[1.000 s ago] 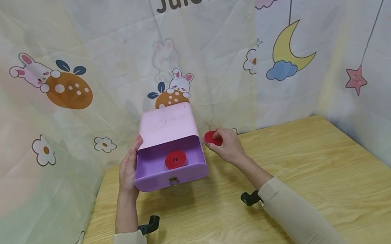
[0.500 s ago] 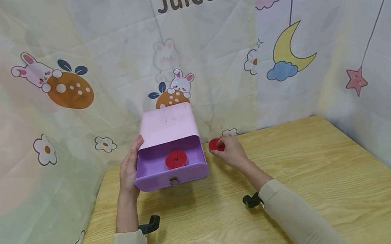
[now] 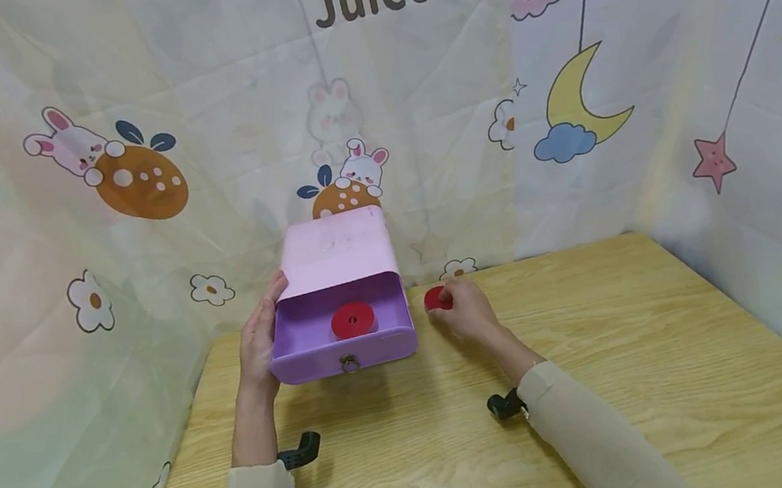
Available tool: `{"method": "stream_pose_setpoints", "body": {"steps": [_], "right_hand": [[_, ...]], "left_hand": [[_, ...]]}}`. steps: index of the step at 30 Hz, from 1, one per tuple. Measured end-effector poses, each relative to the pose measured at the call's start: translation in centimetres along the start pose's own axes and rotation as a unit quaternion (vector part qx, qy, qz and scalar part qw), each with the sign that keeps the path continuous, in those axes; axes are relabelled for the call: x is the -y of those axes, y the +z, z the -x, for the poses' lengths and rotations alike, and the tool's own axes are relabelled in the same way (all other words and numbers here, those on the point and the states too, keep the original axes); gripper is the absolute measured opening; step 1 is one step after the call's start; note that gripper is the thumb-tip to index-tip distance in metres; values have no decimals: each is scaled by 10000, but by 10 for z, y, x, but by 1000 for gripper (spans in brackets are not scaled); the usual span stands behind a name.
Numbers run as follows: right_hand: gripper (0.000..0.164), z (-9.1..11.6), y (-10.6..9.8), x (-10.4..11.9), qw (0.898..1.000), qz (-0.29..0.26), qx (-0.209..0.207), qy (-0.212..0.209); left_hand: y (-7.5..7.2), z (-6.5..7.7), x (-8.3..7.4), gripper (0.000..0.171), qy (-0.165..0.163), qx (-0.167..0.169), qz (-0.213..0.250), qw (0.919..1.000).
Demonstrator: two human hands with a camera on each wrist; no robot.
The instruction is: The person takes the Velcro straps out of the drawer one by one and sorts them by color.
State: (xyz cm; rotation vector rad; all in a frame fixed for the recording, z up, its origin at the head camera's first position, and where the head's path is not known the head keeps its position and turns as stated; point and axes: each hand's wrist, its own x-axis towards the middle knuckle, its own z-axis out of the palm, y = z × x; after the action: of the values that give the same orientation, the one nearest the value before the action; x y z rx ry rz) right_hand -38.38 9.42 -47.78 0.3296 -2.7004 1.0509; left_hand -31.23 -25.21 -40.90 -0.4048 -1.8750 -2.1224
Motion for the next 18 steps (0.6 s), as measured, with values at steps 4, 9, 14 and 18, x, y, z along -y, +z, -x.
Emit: {"method": "stream_pose_setpoints", "body": {"steps": [4,9,14,18], "right_hand": [[28,2,2,-2,9995,-94,145,262],[27,3,6,-8,9990,-141,142,388],[28,3,9,-11,9993,-77,98,351],[31,4,9,-13,9991,-25,167,387]], "left_hand": [[0,0,-1,53,13,-7,8,10000],[-1,0,1,53,24,19,62,10000],[0,0,0,53,54,30,66,10000],[1,1,0,53,57,28,39,10000]]}}
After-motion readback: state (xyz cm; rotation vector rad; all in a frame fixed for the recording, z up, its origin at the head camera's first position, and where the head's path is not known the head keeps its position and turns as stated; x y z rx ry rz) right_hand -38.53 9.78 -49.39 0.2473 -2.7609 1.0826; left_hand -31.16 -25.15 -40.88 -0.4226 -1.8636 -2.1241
